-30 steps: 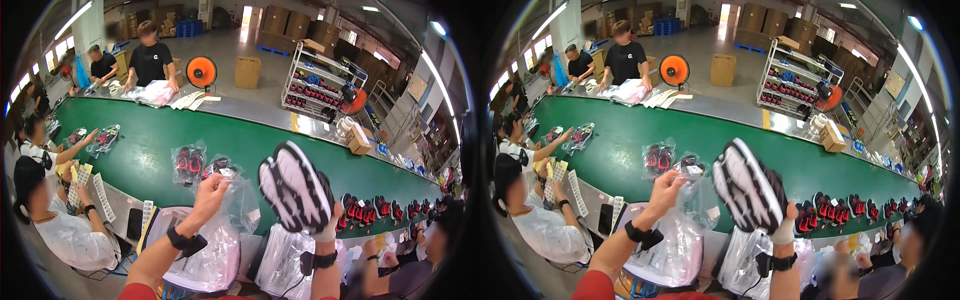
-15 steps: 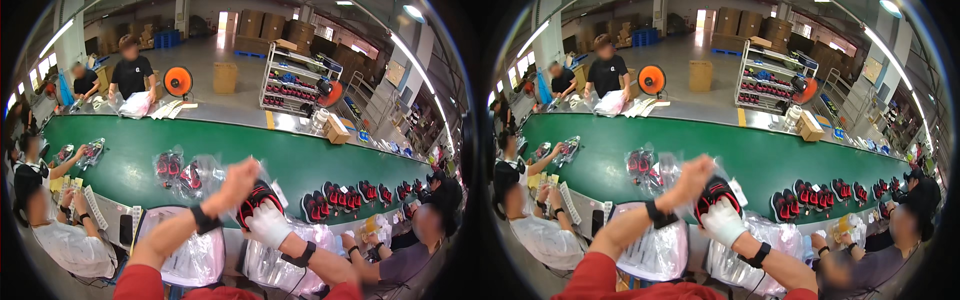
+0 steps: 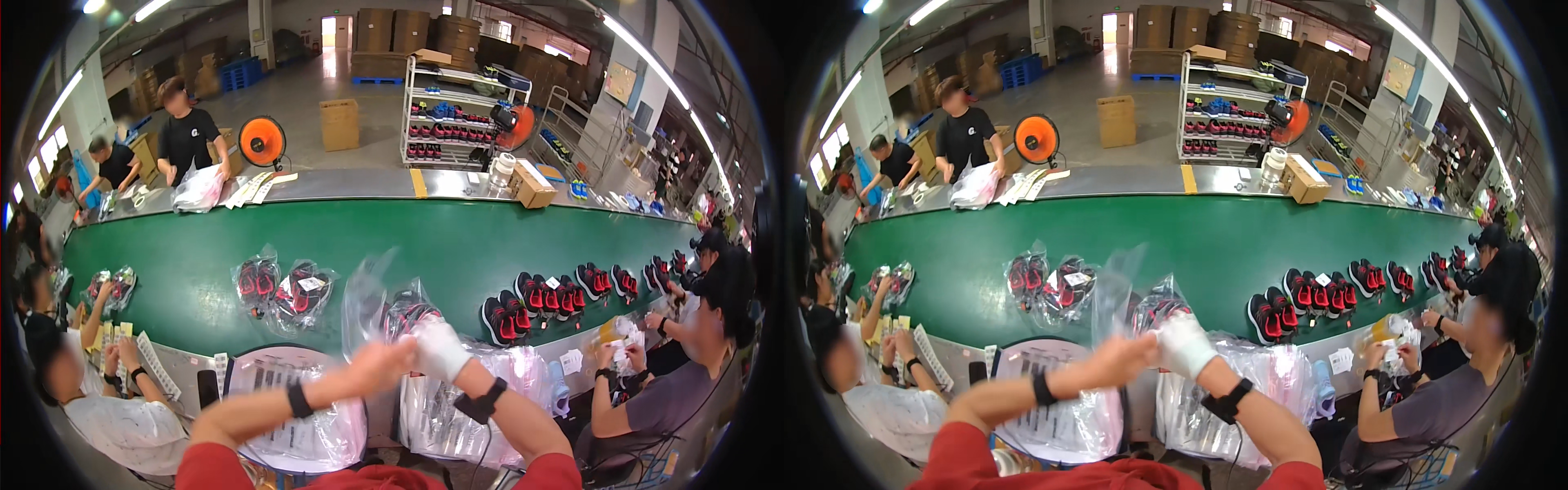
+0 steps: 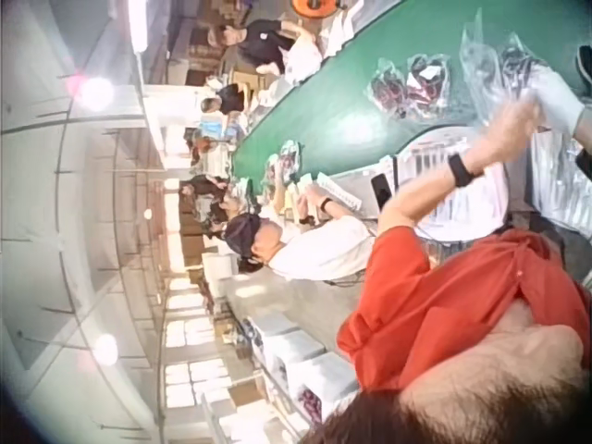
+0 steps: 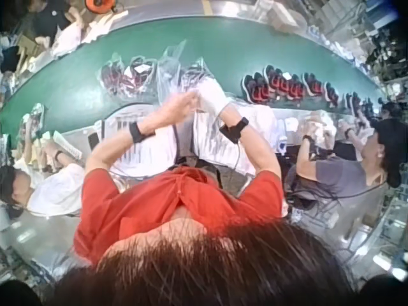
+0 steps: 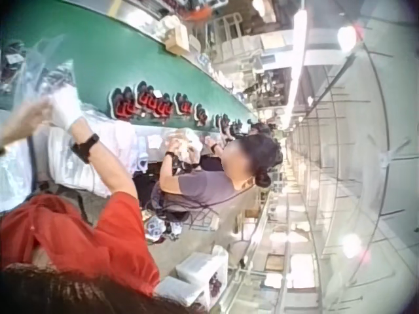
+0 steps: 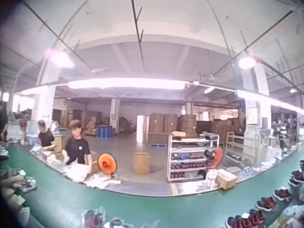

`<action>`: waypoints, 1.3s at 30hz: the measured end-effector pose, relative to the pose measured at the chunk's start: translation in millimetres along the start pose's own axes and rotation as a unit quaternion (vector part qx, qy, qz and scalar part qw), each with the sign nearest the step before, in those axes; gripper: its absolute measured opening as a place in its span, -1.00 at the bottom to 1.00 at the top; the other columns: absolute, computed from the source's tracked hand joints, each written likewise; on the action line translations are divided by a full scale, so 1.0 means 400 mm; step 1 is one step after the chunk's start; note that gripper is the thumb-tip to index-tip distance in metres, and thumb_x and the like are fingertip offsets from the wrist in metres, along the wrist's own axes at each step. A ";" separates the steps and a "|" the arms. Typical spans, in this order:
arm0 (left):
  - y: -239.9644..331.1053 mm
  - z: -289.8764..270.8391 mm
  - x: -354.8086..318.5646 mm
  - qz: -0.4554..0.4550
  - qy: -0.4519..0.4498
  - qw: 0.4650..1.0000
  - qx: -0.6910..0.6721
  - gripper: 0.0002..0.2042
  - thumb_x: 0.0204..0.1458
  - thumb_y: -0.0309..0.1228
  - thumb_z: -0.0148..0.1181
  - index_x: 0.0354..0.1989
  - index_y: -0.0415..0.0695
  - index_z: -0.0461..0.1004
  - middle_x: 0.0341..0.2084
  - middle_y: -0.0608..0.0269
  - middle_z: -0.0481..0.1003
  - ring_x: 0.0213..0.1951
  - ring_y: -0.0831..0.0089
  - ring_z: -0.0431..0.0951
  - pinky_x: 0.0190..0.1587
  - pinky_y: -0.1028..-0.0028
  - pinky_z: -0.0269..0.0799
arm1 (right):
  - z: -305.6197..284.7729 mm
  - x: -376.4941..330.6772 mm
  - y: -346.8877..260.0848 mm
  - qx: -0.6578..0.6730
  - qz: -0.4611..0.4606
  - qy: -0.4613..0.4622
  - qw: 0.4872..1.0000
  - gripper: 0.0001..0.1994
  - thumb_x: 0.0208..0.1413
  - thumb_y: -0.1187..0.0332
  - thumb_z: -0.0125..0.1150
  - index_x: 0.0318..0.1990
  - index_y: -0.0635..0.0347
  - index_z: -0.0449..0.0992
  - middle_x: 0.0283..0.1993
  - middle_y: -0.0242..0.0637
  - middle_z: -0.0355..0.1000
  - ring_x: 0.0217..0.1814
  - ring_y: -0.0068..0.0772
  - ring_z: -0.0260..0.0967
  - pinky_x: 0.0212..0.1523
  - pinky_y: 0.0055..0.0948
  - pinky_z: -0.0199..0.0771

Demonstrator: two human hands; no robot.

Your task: The person repeatedly picks up black and red sneakers from a green conveyor belt, places each shoe into a clear plastic bag, and sets the packaged shoe aside. The process is repeated continuously as new shoes arrive on the belt.

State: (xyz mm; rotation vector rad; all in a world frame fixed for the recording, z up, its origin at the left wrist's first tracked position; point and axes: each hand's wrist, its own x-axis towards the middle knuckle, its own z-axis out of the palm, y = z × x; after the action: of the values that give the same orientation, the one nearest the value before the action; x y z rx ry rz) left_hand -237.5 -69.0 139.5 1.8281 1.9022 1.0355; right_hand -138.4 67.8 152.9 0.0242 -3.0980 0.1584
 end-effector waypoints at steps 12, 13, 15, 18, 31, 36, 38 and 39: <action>-0.022 0.006 0.173 0.113 0.098 0.985 -0.088 -0.94 -0.08 -0.58 0.00 -0.42 -0.27 0.37 -0.63 -0.05 0.44 -0.57 0.18 0.49 -0.56 0.29 0.32 | 0.105 0.084 -0.145 0.000 -0.131 -0.020 0.991 -0.72 -0.04 0.31 0.03 -0.16 0.13 0.52 -0.25 -0.10 0.48 -0.12 -0.15 0.41 0.05 -0.16 0.22; 0.081 0.024 0.172 0.109 -0.198 0.971 0.082 -0.90 -0.18 -0.60 0.03 -0.42 -0.24 0.36 -0.61 -0.10 0.44 -0.50 -0.01 0.49 -0.51 0.17 0.35 | 0.121 0.055 -0.104 0.044 -0.102 0.010 0.994 -0.72 -0.04 0.32 0.03 -0.15 0.13 0.52 -0.22 -0.10 0.47 -0.11 -0.15 0.40 0.07 -0.17 0.22; 0.115 -0.004 0.103 0.150 -0.228 0.961 0.047 -0.86 -0.20 -0.54 0.09 -0.40 -0.21 0.35 -0.67 -0.08 0.40 -0.54 -0.05 0.45 -0.49 0.11 0.33 | 0.200 0.099 -0.071 0.137 -0.122 0.080 0.980 -0.71 -0.05 0.34 0.03 -0.14 0.14 0.51 -0.18 -0.08 0.45 -0.09 -0.15 0.39 0.10 -0.19 0.21; 0.062 -0.073 0.042 -0.046 -0.095 0.992 -0.064 -0.87 0.01 -0.41 0.12 -0.49 -0.21 0.44 -0.72 0.11 0.38 -0.66 0.43 0.39 -0.59 0.44 0.28 | 0.352 0.216 -0.002 0.261 -0.133 0.218 0.931 -0.69 -0.07 0.37 0.03 -0.12 0.16 0.50 -0.12 -0.06 0.43 -0.05 -0.14 0.36 0.14 -0.22 0.20; -0.145 -0.145 0.049 -0.260 0.254 0.879 -0.309 -0.85 0.12 -0.48 -0.03 -0.17 -0.18 0.40 -0.73 0.54 0.19 -0.70 0.78 0.16 -0.76 0.66 0.00 | 0.167 0.251 0.114 0.466 0.053 0.035 0.883 -0.50 0.02 -0.01 0.04 -0.03 0.21 0.41 -0.30 -0.06 0.47 -0.27 -0.19 0.46 -0.22 -0.26 0.39; -0.052 -0.078 0.133 -0.225 0.216 0.826 -0.471 -0.86 0.15 -0.51 -0.08 -0.16 -0.16 0.38 -0.72 0.54 0.17 -0.71 0.78 0.14 -0.75 0.70 -0.01 | 0.071 0.089 0.059 0.658 0.030 -0.047 0.751 -0.60 0.09 0.02 0.06 -0.33 0.27 0.44 -0.45 -0.31 0.42 -0.41 -0.55 0.37 -0.35 -0.49 0.37; -0.045 -0.092 0.142 -0.182 0.203 0.798 -0.537 -0.86 0.13 -0.52 -0.06 -0.17 -0.15 0.38 -0.71 0.54 0.18 -0.70 0.78 0.14 -0.74 0.70 0.00 | 0.026 0.002 0.068 0.714 0.122 0.031 0.688 -0.71 0.12 0.20 0.04 -0.36 0.31 0.44 -0.47 -0.34 0.43 -0.44 -0.55 0.42 -0.39 -0.51 0.43; -0.047 -0.119 0.137 -0.166 0.235 0.800 -0.527 -0.86 0.12 -0.52 -0.05 -0.17 -0.14 0.38 -0.71 0.54 0.18 -0.69 0.78 0.14 -0.73 0.70 0.00 | 0.022 -0.042 0.085 0.752 0.160 0.111 0.630 -0.73 0.12 0.22 0.05 -0.37 0.31 0.43 -0.45 -0.37 0.43 -0.41 -0.60 0.42 -0.39 -0.49 0.44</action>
State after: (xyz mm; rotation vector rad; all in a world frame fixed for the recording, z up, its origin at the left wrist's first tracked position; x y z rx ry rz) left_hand -290.8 -28.6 173.7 0.6032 1.2417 1.9634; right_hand -122.4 100.8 140.2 -0.4271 -1.7338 2.3140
